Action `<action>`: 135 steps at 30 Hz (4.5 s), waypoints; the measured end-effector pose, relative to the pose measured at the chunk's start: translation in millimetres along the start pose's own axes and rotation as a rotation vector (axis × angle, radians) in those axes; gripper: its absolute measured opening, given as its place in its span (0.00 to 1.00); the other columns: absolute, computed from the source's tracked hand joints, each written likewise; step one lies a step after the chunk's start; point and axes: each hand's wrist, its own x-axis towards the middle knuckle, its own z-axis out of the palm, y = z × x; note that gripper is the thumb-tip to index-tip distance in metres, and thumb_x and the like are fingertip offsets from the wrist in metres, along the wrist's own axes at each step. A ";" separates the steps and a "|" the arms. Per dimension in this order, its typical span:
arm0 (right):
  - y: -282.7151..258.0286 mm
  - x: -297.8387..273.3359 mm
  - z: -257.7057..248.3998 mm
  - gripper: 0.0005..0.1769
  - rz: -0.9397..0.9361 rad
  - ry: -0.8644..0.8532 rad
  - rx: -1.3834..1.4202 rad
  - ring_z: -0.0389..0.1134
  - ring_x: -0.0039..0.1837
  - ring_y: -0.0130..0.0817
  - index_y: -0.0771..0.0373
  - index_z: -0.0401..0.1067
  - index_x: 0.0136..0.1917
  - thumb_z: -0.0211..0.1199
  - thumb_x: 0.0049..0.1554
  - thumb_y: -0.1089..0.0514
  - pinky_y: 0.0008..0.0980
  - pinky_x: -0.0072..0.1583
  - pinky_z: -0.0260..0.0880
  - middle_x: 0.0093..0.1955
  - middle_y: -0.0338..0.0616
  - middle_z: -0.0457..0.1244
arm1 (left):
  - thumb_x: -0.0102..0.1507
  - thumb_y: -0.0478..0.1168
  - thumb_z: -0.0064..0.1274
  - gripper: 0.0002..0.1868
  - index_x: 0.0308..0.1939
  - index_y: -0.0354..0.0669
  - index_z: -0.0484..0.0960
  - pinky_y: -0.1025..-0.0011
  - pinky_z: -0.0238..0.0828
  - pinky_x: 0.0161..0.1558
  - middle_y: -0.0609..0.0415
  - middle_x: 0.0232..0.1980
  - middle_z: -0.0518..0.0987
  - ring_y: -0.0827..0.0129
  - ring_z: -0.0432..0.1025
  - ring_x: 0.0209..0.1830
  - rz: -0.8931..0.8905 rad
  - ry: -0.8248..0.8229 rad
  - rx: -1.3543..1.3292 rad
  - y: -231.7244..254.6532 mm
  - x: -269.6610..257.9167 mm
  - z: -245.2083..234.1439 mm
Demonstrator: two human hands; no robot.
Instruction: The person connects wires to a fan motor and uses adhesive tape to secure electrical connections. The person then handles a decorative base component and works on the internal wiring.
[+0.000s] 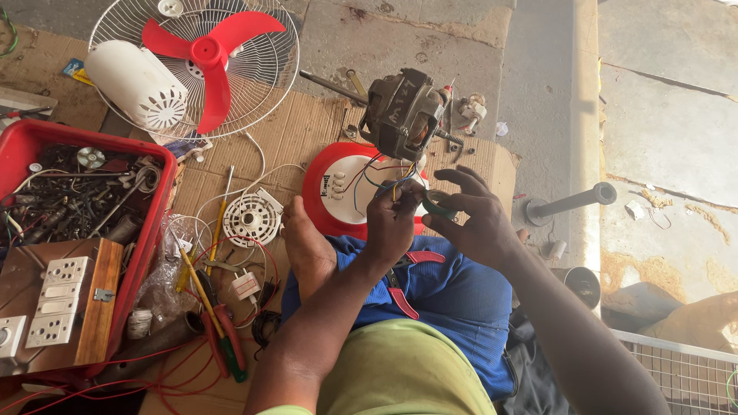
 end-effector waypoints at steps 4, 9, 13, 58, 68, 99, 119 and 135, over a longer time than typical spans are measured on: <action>-16.0 7.5 0.7 0.27 0.220 -0.096 0.478 0.55 0.81 0.48 0.66 0.75 0.61 0.68 0.47 0.63 0.47 0.73 0.62 0.84 0.48 0.46 | 0.68 0.31 0.54 0.05 0.47 0.36 0.84 0.76 0.74 0.45 0.54 0.47 0.81 0.74 0.76 0.45 0.062 0.047 0.079 3.8 -9.9 2.4; -16.0 19.6 8.7 0.39 0.137 -0.089 0.549 0.47 0.84 0.48 0.68 0.68 0.70 0.60 0.43 0.74 0.48 0.76 0.57 0.86 0.50 0.40 | 0.65 0.34 0.58 0.06 0.44 0.35 0.85 0.76 0.74 0.40 0.55 0.46 0.79 0.75 0.75 0.42 -0.009 -0.015 0.042 20.6 -11.8 -8.3; -7.4 17.9 10.0 0.31 0.156 -0.030 0.570 0.62 0.76 0.45 0.68 0.70 0.63 0.56 0.45 0.78 0.42 0.69 0.68 0.81 0.48 0.48 | 0.68 0.36 0.57 0.07 0.42 0.34 0.85 0.76 0.69 0.38 0.56 0.38 0.78 0.76 0.71 0.34 -0.016 -0.013 0.129 26.8 -10.9 -11.6; 23.4 12.7 2.7 0.31 0.208 -0.014 0.314 0.70 0.67 0.38 0.62 0.69 0.67 0.72 0.55 0.48 0.35 0.63 0.72 0.65 0.47 0.67 | 0.67 0.35 0.55 0.07 0.38 0.36 0.87 0.76 0.70 0.31 0.57 0.27 0.81 0.79 0.73 0.25 -0.102 -0.142 0.447 54.3 19.8 -1.3; 36.2 16.9 2.9 0.27 0.157 -0.050 0.192 0.73 0.61 0.37 0.60 0.75 0.63 0.71 0.53 0.49 0.36 0.60 0.74 0.63 0.46 0.69 | 0.66 0.35 0.55 0.07 0.42 0.39 0.88 0.78 0.73 0.34 0.61 0.31 0.85 0.82 0.75 0.30 -0.181 -0.304 0.270 39.8 34.9 -14.8; 12.9 -108.4 39.8 0.06 0.105 0.095 0.136 0.75 0.48 0.42 0.62 0.79 0.42 0.70 0.49 0.61 0.37 0.49 0.77 0.46 0.47 0.71 | 0.63 0.39 0.61 0.08 0.40 0.36 0.87 0.75 0.72 0.35 0.56 0.28 0.83 0.77 0.75 0.27 -0.213 0.031 0.347 20.1 9.6 15.4; -7.4 6.0 20.1 0.21 0.213 0.265 0.058 0.73 0.54 0.45 0.64 0.78 0.53 0.75 0.49 0.51 0.41 0.52 0.73 0.54 0.51 0.69 | 0.71 0.36 0.52 0.07 0.46 0.35 0.83 0.79 0.69 0.39 0.60 0.38 0.79 0.81 0.70 0.35 -0.080 0.025 0.014 6.6 -12.1 8.8; 22.7 48.7 14.7 0.19 0.418 0.104 0.336 0.73 0.55 0.29 0.64 0.77 0.59 0.66 0.59 0.51 0.33 0.58 0.71 0.52 0.42 0.73 | 0.66 0.30 0.58 0.05 0.46 0.35 0.84 0.74 0.72 0.38 0.52 0.38 0.82 0.74 0.75 0.35 0.180 0.026 0.309 35.3 8.8 -28.2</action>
